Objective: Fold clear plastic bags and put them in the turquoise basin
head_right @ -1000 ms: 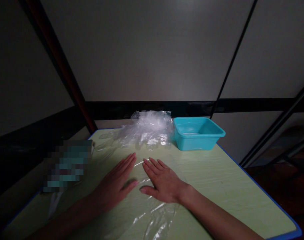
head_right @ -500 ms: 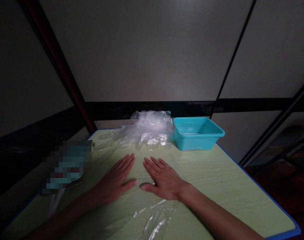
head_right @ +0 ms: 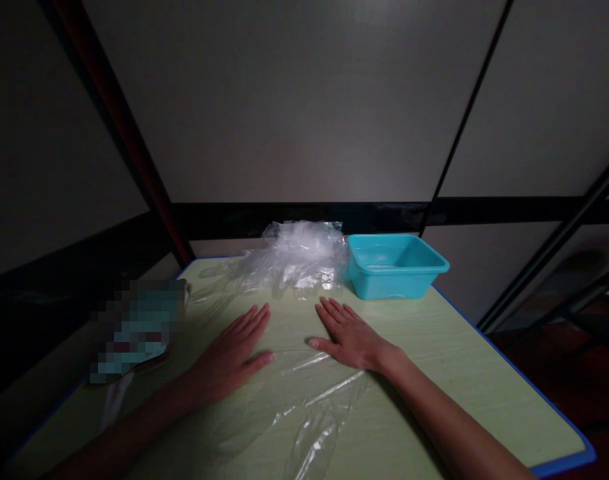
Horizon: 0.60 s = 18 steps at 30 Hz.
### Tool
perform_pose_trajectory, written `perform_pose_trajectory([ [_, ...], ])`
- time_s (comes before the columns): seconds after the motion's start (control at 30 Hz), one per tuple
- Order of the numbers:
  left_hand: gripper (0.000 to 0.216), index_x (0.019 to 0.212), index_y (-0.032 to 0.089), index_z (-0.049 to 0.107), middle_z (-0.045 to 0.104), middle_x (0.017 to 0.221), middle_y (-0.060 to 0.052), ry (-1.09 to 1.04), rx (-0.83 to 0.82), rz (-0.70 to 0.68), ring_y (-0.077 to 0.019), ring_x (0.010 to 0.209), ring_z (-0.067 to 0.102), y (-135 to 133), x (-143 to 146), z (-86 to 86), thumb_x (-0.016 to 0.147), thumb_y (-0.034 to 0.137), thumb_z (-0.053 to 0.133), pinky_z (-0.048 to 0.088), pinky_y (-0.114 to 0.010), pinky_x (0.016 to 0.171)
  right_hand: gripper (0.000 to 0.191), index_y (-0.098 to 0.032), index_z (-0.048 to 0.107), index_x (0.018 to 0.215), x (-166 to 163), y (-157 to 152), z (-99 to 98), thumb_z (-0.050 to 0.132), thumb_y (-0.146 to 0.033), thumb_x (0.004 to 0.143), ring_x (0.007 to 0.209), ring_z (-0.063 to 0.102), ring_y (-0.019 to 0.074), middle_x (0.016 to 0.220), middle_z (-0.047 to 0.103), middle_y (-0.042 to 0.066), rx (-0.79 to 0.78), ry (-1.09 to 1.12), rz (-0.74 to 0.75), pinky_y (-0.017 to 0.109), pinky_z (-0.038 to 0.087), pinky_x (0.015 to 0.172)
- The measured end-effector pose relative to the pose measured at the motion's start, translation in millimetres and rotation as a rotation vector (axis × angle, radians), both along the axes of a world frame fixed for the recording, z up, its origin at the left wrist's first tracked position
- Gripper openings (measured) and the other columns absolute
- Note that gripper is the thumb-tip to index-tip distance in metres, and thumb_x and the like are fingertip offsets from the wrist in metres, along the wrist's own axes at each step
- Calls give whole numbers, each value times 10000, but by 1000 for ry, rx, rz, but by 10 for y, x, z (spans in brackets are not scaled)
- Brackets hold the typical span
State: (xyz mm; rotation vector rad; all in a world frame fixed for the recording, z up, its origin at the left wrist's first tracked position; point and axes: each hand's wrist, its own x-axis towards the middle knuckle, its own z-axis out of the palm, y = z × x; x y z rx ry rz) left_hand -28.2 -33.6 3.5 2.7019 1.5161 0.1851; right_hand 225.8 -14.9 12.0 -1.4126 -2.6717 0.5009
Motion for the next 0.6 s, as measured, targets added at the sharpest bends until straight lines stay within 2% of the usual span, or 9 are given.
perform_pose_trajectory([
  [0.13, 719, 1333, 57, 235, 230, 1397, -146, 31, 32, 41, -242, 1296, 158, -6, -3, 15, 821, 558, 298, 200, -399, 1034, 776, -137, 96, 1377, -7, -13, -15, 213, -649, 806, 1306, 13, 226, 1428, 30, 98, 35, -8, 0, 416, 82, 1053],
  [0.33, 721, 1272, 16, 340, 309, 1348, -210, 76, 95, 193, -304, 1260, 248, -10, -22, 44, 812, 569, 296, 227, -465, 1002, 796, -126, 107, 1375, 1, -53, 8, 218, -661, 796, 1303, 36, 230, 1423, 58, 114, 74, -48, -28, 430, 109, 1048],
  [0.5, 749, 1219, -39, 384, 333, 1320, -253, 82, 192, 304, -340, 1251, 250, 48, -70, -15, 805, 579, 297, 206, -483, 1005, 807, -99, 126, 1370, 29, -66, 14, 203, -662, 798, 1298, 62, 253, 1417, 95, 137, 83, -73, -93, 453, 131, 1039],
  [0.6, 714, 1215, -38, 380, 335, 1319, -252, 53, 229, 309, -334, 1253, 246, 76, -72, -21, 825, 550, 274, 213, -483, 1007, 810, -82, 166, 1363, 27, -64, 6, 213, -660, 797, 1296, 78, 264, 1410, 130, 153, 121, -63, -116, 458, 133, 1039],
])
